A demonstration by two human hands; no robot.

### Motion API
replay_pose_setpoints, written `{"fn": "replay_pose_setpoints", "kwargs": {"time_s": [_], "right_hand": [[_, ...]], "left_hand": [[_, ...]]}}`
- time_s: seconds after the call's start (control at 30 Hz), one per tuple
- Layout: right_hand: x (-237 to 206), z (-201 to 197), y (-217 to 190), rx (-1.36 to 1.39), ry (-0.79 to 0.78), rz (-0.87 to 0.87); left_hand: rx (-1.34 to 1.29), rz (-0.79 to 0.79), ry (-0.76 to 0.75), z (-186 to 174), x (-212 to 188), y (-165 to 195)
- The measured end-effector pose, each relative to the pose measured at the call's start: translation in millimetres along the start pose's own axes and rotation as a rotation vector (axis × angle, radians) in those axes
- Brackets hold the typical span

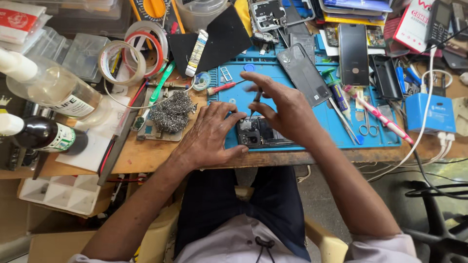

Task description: The person works on a smartphone at a repair bench, marking the back cover with a marker and prying the back cover open. They wipe the cover with a yellow cloth, apply liquid from a bottle, wipe the phone with a white cloth, and press the back cover back into place.

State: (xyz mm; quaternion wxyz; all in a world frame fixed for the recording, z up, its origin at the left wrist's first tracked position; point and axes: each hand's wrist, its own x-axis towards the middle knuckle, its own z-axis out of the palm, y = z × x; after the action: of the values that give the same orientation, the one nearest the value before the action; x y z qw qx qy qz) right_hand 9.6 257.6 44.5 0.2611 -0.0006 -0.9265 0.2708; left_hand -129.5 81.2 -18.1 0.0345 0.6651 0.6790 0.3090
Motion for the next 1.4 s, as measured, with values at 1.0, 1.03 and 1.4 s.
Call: {"fn": "replay_pose_setpoints", "kwargs": {"time_s": [1.0, 1.03, 1.4], "right_hand": [[-8.1, 16.4, 3.5, 0.017, 0.002, 0.036], [-8.0, 16.2, 7.3, 0.070, 0.034, 0.044], [-2.2, -5.1, 61.6, -0.436, -0.151, 0.215]], "left_hand": [[0.009, 0.013, 0.044, -2.8, -6.6, -0.5], [0.021, 0.033, 0.054, -2.7, -5.8, -1.7], [0.010, 0.015, 0.031, -2.2, -3.4, -6.4]]}}
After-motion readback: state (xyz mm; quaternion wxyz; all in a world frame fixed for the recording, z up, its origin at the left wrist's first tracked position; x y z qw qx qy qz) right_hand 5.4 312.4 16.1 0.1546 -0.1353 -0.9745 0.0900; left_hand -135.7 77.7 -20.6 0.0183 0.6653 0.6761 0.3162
